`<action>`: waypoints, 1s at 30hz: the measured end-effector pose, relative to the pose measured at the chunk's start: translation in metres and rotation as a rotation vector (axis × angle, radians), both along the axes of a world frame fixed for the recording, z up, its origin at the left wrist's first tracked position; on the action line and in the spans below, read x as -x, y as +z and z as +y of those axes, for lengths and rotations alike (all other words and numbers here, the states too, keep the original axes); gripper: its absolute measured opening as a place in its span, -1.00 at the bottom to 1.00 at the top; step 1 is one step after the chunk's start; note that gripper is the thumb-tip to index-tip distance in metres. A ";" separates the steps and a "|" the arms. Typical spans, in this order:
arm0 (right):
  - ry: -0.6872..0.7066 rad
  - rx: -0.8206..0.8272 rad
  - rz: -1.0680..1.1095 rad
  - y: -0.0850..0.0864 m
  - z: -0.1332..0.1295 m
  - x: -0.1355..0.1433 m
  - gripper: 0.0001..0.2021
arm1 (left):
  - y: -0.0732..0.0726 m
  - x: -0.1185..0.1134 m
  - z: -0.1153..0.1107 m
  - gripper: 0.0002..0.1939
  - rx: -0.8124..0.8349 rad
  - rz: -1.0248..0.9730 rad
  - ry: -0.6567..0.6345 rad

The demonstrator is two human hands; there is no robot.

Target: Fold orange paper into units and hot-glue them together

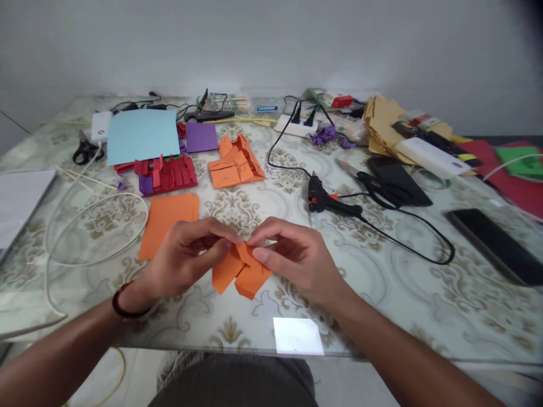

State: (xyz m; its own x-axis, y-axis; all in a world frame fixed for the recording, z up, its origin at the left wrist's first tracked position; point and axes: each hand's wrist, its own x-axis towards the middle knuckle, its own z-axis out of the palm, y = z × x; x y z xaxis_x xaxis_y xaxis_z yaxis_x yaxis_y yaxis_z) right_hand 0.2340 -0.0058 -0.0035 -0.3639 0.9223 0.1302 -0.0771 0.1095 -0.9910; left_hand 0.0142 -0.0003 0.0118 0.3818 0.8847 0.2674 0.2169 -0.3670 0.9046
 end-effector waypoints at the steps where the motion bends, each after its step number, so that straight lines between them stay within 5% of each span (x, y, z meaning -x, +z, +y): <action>1: -0.012 0.026 0.005 -0.001 0.000 0.001 -0.88 | -0.001 0.000 -0.001 -0.86 -0.032 0.036 0.010; 10: -0.069 0.087 -0.030 -0.003 0.000 0.006 -0.81 | 0.001 -0.003 0.000 -0.81 0.145 0.108 0.001; 23: -0.040 0.065 -0.092 -0.003 -0.001 0.008 -0.88 | 0.001 -0.002 0.002 -0.79 0.026 0.172 0.003; 30: -0.020 0.069 -0.147 -0.004 0.001 0.009 -0.81 | -0.001 -0.001 0.003 -0.82 0.096 0.116 -0.018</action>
